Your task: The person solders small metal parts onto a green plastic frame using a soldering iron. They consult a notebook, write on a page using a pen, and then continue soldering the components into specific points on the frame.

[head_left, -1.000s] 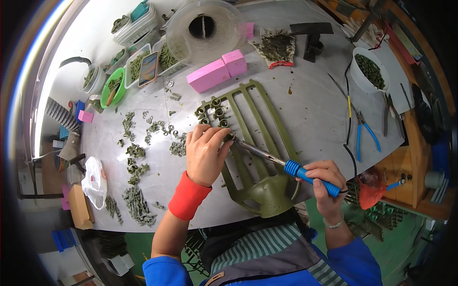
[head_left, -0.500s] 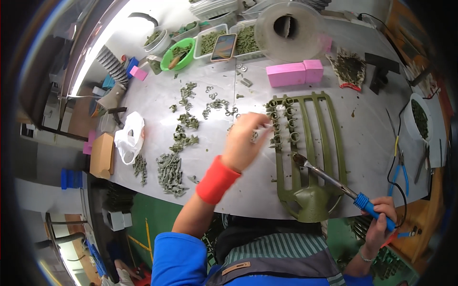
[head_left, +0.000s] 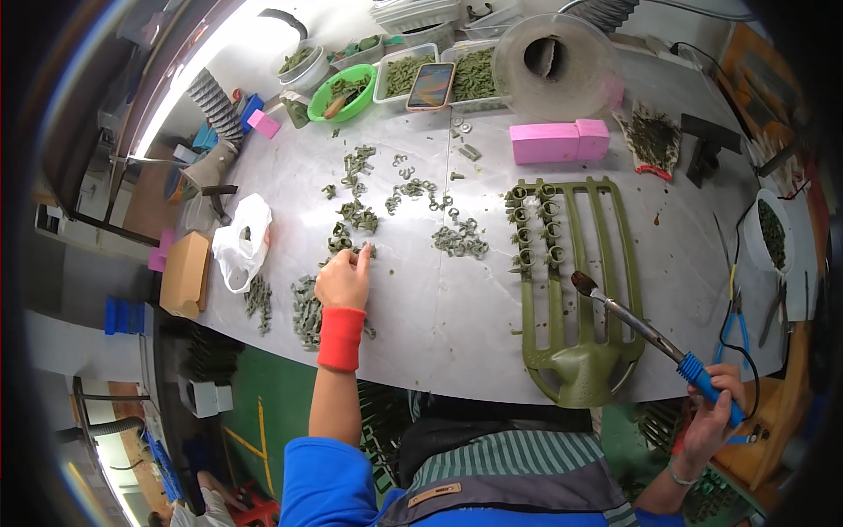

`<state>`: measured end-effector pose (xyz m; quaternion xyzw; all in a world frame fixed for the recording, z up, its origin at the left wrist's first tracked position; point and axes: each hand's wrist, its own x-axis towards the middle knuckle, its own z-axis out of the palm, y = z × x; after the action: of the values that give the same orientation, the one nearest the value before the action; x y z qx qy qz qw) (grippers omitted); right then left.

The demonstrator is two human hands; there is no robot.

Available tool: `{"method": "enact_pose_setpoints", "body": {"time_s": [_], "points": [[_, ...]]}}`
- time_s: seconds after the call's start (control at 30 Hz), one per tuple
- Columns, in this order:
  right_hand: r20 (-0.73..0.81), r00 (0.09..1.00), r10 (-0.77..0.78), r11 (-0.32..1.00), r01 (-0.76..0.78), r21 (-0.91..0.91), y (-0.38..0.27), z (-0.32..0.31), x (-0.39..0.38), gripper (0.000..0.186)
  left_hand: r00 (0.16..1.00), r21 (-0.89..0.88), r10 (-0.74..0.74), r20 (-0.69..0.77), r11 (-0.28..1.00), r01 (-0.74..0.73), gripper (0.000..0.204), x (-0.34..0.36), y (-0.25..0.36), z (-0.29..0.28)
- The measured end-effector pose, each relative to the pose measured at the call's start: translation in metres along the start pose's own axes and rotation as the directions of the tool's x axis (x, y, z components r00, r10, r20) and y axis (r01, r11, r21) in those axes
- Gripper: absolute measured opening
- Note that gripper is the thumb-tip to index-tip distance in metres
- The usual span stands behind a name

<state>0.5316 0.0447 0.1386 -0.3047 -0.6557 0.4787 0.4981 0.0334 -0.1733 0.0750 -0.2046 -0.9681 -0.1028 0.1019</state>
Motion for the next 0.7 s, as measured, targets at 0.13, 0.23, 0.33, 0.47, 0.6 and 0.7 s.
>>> {"method": "enact_pose_setpoints", "body": {"time_s": [0.13,0.23,0.33,0.47,0.6,0.7], "points": [[-0.037,0.999,0.017,1.0,-0.018,-0.024,0.0,0.0,0.001,0.021,0.997,-0.238,-0.074,-0.038,0.969,0.062,0.03,0.01,-0.008,0.015],[-0.04,0.999,0.014,1.0,-0.015,-0.012,0.001,0.001,0.004,0.021,0.997,-0.323,-0.013,-0.076,0.946,-0.012,0.023,0.015,-0.012,0.021],[-0.073,0.997,-0.007,0.998,0.003,-0.056,-0.001,0.003,0.008,0.02,0.992,-0.516,0.082,-0.097,0.848,-0.121,0.016,0.015,0.0,0.011],[-0.073,0.996,-0.06,0.996,0.055,-0.074,0.001,0.013,0.018,0.019,0.932,-0.954,0.303,0.198,0.277,0.113,0.013,0.011,0.06,-0.016],[-0.031,0.996,-0.082,0.994,0.08,-0.071,0.003,0.028,0.031,0.017,0.79,-0.966,0.593,0.154,0.26,-0.007,0.028,0.002,0.142,-0.034],[0.019,0.997,-0.073,0.997,0.073,0.0,0.008,0.04,0.039,0.013,0.685,-0.903,0.729,-0.001,0.293,-0.314,0.028,0.001,0.197,-0.03]]}}
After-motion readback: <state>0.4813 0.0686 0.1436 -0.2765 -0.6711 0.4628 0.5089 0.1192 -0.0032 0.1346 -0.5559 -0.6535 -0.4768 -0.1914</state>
